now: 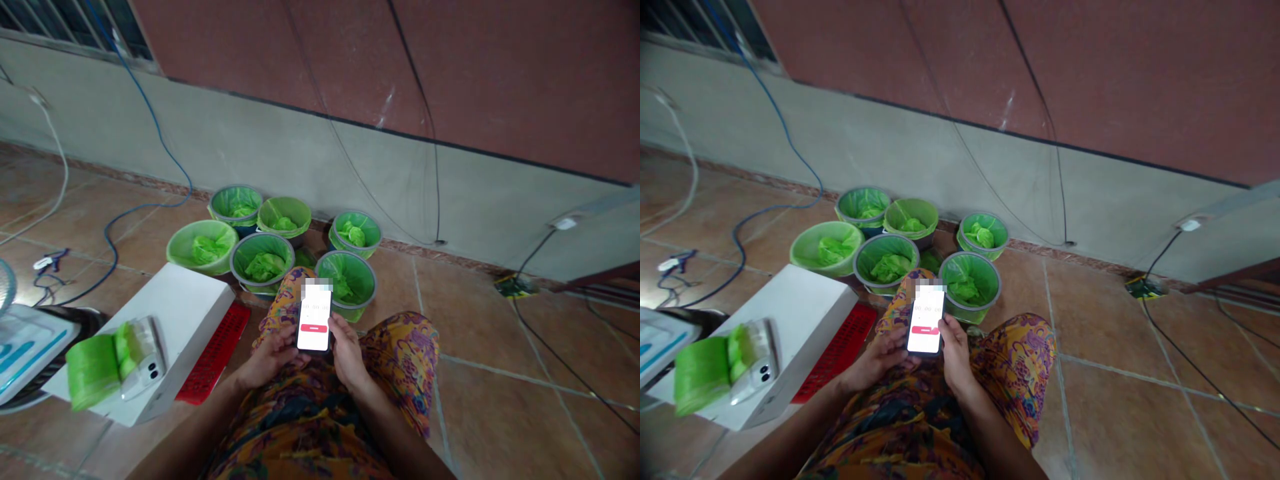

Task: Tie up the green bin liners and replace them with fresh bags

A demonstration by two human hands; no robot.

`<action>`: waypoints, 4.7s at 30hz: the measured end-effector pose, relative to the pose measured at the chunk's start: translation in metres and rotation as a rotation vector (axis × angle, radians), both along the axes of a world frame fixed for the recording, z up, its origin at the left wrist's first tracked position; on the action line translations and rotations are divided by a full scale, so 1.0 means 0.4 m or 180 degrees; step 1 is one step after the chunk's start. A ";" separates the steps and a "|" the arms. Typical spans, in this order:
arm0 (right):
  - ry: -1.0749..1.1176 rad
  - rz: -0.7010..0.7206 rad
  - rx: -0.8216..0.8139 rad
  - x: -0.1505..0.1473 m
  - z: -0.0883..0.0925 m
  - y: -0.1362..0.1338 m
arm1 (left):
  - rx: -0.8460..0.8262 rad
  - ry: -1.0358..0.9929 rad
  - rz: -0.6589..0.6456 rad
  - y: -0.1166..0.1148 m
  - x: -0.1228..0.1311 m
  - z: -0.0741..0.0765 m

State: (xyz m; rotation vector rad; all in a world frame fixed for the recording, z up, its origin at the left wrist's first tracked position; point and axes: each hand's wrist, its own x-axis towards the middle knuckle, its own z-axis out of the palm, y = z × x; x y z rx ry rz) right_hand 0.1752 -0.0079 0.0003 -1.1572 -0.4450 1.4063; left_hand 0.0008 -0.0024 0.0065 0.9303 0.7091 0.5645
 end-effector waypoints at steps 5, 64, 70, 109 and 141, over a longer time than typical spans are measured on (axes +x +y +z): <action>-0.0009 -0.0012 -0.0002 0.000 0.004 0.000 | 0.0030 -0.0038 0.0020 0.000 0.000 -0.006; -0.0087 0.0037 0.0036 0.000 -0.001 0.000 | -0.0028 -0.0091 0.0029 0.001 -0.005 -0.021; -0.0121 0.0073 0.0060 0.001 -0.002 0.001 | -0.0012 -0.0110 0.0028 0.001 -0.004 -0.012; -0.0143 0.0225 0.0083 -0.003 0.009 0.003 | 0.0039 -0.0009 0.0180 -0.005 0.001 -0.003; -0.0640 0.0534 -0.0646 0.052 -0.045 0.030 | -0.1086 0.0315 0.3629 0.099 -0.408 -0.164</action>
